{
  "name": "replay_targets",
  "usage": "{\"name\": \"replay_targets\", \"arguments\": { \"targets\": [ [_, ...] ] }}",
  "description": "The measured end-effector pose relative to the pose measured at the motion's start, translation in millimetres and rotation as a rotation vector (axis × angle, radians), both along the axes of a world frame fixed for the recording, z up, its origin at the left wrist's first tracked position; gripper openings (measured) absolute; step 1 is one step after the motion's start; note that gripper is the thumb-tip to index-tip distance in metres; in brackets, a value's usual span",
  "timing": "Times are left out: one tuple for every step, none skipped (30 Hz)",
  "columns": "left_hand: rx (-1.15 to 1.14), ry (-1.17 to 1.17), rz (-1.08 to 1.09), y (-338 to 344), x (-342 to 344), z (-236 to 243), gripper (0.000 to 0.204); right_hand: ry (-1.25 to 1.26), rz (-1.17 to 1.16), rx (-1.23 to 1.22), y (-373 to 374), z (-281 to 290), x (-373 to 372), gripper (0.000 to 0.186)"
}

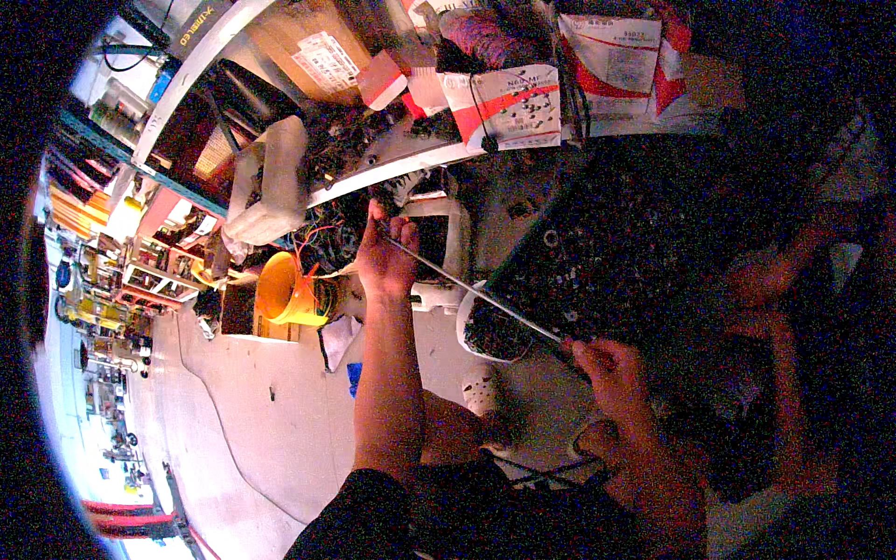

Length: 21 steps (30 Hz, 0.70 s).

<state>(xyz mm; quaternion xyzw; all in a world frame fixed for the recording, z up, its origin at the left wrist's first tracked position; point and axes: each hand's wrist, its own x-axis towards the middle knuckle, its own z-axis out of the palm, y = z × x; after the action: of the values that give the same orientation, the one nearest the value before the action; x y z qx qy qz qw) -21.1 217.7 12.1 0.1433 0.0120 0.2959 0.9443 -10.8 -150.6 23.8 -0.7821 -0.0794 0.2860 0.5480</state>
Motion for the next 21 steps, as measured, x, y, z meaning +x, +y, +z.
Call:
{"name": "replay_targets", "arguments": {
  "targets": [
    [-0.028, 0.019, 0.017, -3.4, 0.3, 6.5, 0.014, -0.015, -0.011, 0.014, -0.6, -2.4, -0.1, 0.022],
    [-0.057, 0.039, 0.033, -5.5, 1.0, 9.7, 0.017, -0.031, -0.024, 0.028, -1.1, -6.1, -1.1, 0.022],
    [-0.035, 0.021, 0.022, -4.7, 2.3, 6.4, 0.014, -0.047, -0.037, 0.042, -1.7, -9.5, -1.5, 0.021],
    [-0.009, 0.001, 0.013, -1.0, 2.3, 2.1, 0.014, -0.035, -0.036, 0.058, -1.2, -11.4, -1.4, 0.021],
    [0.015, -0.019, 0.003, 2.5, 2.6, -2.3, 0.015, -0.024, -0.037, 0.073, -1.0, -13.1, -1.2, 0.021],
    [0.043, -0.038, -0.001, 6.0, 2.8, -6.5, 0.015, -0.014, -0.037, 0.089, -1.0, -13.2, -1.1, 0.021],
    [0.071, -0.052, -0.002, 8.8, 2.0, -8.6, 0.015, 0.005, -0.031, 0.076, 0.7, -10.2, -0.9, 0.021],
    [0.099, -0.067, -0.004, 11.4, 0.9, -10.7, 0.015, 0.023, -0.025, 0.064, 3.3, -3.5, -0.7, 0.021],
    [0.098, -0.066, -0.007, 13.9, -1.0, -12.7, 0.015, 0.041, -0.019, 0.052, 6.0, -0.1, -1.2, 0.022],
    [0.092, -0.069, -0.018, 11.5, 0.2, -10.4, 0.015, 0.004, -0.035, 0.085, 6.7, -1.1, -2.3, 0.024],
    [0.087, -0.072, -0.028, 9.2, 1.5, -8.0, 0.015, -0.033, -0.051, 0.118, 7.7, -3.9, -3.6, 0.029],
    [0.034, -0.044, 0.0, 6.8, 3.5, -5.6, 0.014, -0.07, -0.067, 0.151, 7.5, -5.7, -4.4, 0.034],
    [-0.018, -0.017, 0.031, 2.9, 4.8, 0.7, 0.014, -0.032, -0.08, 0.135, 6.9, -5.9, -4.9, 0.034],
    [-0.07, 0.011, 0.062, 0.5, 6.0, 4.6, 0.015, 0.007, -0.092, 0.118, 6.2, -6.1, -5.2, 0.033],
    [-0.072, -0.011, 0.047, 1.0, 6.6, 3.6, 0.015, 0.046, -0.106, 0.102, 5.6, -6.1, -5.3, 0.033],
    [-0.072, -0.033, 0.034, 3.0, 5.7, 2.5, 0.015, 0.067, -0.095, 0.112, 6.3, -5.4, -5.2, 0.032],
    [-0.072, -0.055, 0.021, 4.7, 5.0, 1.2, 0.015, 0.088, -0.085, 0.122, 7.5, -3.5, -4.7, 0.032],
    [-0.056, -0.068, 0.036, 5.9, 4.9, -0.3, 0.014, 0.088, -0.079, 0.128, 8.8, -1.5, -4.6, 0.032],
    [-0.041, -0.08, 0.05, 5.5, 5.2, -0.5, 0.014, 0.089, -0.074, 0.134, 9.6, 0.4, -4.4, 0.031],
    [-0.027, -0.092, 0.064, 5.3, 5.3, -0.6, 0.014, 0.069, -0.073, 0.135, 10.8, 2.5, -4.5, 0.031],
    [-0.021, -0.09, 0.073, 5.4, 5.0, -0.7, 0.013, 0.048, -0.073, 0.137, 11.5, 3.3, -4.6, 0.031]
  ]
}}
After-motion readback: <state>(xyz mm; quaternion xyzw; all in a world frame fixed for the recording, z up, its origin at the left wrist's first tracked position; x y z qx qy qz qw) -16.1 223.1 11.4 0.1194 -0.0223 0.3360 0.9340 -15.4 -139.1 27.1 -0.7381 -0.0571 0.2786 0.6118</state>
